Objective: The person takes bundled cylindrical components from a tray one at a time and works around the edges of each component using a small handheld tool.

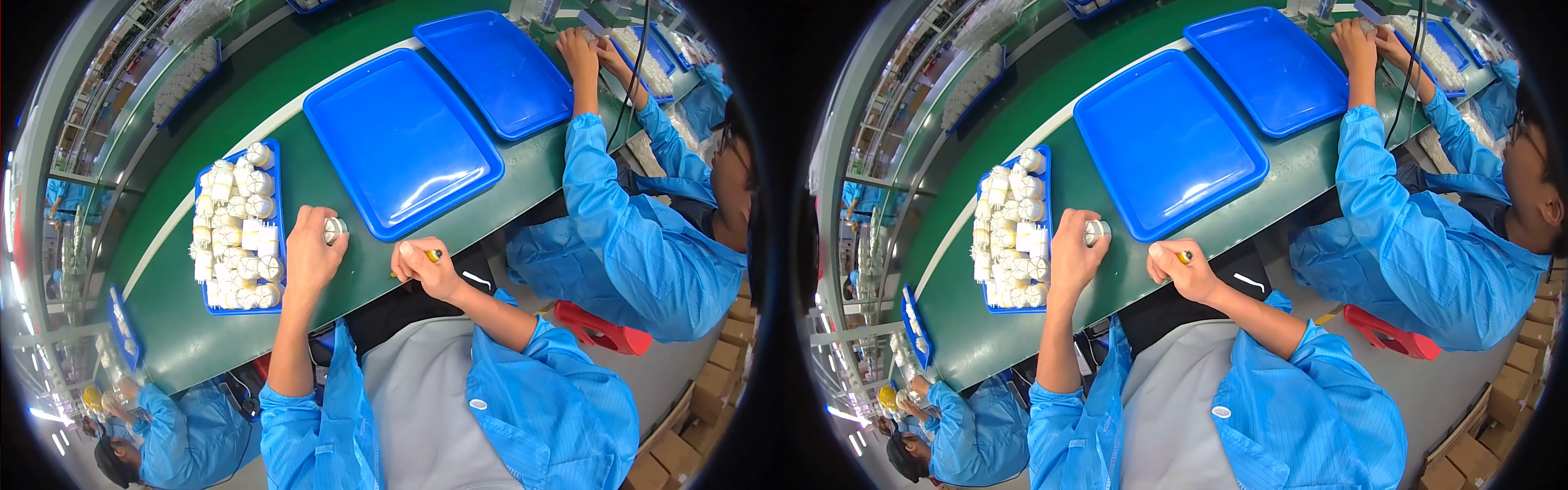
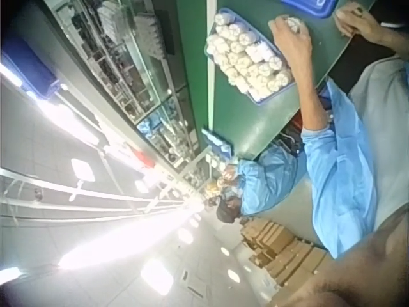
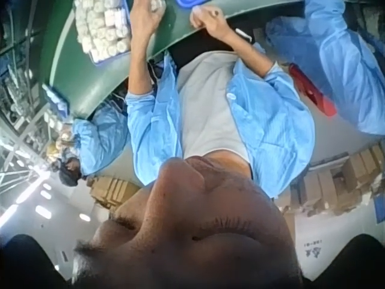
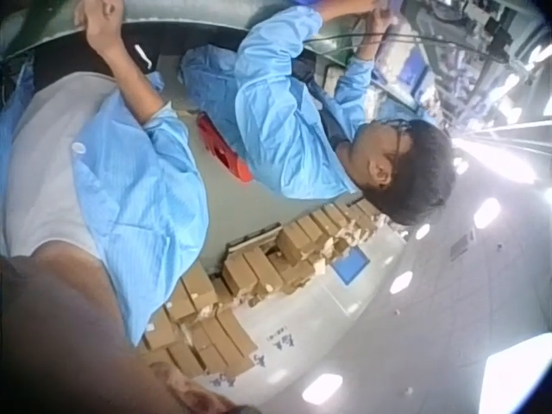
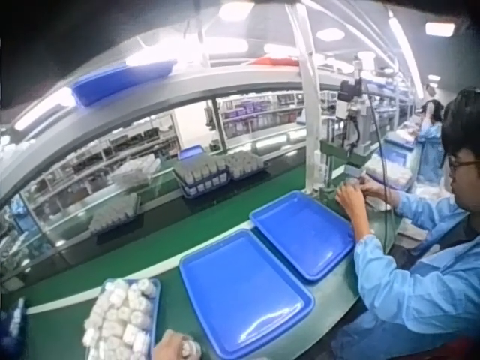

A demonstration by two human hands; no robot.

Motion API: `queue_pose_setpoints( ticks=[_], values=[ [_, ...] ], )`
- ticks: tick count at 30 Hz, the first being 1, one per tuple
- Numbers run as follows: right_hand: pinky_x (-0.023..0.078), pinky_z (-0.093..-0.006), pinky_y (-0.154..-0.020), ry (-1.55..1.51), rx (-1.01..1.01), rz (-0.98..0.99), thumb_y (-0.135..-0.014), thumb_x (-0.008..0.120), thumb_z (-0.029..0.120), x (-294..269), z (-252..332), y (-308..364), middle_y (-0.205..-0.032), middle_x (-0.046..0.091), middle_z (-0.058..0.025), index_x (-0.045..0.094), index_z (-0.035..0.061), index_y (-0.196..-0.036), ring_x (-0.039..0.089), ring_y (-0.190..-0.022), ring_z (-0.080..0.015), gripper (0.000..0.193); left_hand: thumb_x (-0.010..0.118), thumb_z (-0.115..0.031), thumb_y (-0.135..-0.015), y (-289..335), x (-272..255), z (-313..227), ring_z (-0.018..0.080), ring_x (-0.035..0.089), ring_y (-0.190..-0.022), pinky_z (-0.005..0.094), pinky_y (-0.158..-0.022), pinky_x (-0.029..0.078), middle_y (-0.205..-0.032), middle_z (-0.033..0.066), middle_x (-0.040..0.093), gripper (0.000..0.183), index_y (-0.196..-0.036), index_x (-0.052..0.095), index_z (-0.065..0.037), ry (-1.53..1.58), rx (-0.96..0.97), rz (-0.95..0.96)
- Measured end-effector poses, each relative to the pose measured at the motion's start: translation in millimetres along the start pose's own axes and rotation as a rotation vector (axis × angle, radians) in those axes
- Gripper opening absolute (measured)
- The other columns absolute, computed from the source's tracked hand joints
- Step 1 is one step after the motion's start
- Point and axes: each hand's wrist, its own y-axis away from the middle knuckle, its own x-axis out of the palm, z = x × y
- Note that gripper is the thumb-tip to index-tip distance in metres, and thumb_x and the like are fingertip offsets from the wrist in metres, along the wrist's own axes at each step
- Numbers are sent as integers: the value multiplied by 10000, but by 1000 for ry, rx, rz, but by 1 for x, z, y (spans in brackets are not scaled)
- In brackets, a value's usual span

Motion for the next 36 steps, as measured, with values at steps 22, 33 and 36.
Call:
queue_pose_setpoints(
  ticks=[22,33,36],
  values=[
    [335,-218,-491,13,-51,-21,-967,545,337,9,60,-17,-637,533,-12,597,15,-901,456,-550,-49,333,659,-248,-901,64,-5,-69,173,637,-829,303,-712,543,-1039,130,612,485,-1260,463,13,1190,-240,30],
    [361,-280,-540,-222,-460,21,-1066,194,376,13,84,-18,-617,536,-124,456,61,-672,401,-536,-142,568,612,-278,-924,70,-4,-72,185,608,-812,290,-631,498,-1068,134,574,582,-1349,400,58,1673,-245,209],
    [361,-285,-543,-266,-454,41,-1066,195,380,18,84,-19,-625,542,-127,461,60,-676,399,-535,-144,570,607,-299,-928,72,-4,-73,192,607,-803,293,-624,496,-1069,130,570,602,-1362,389,58,1735,-285,240]
  ],
)
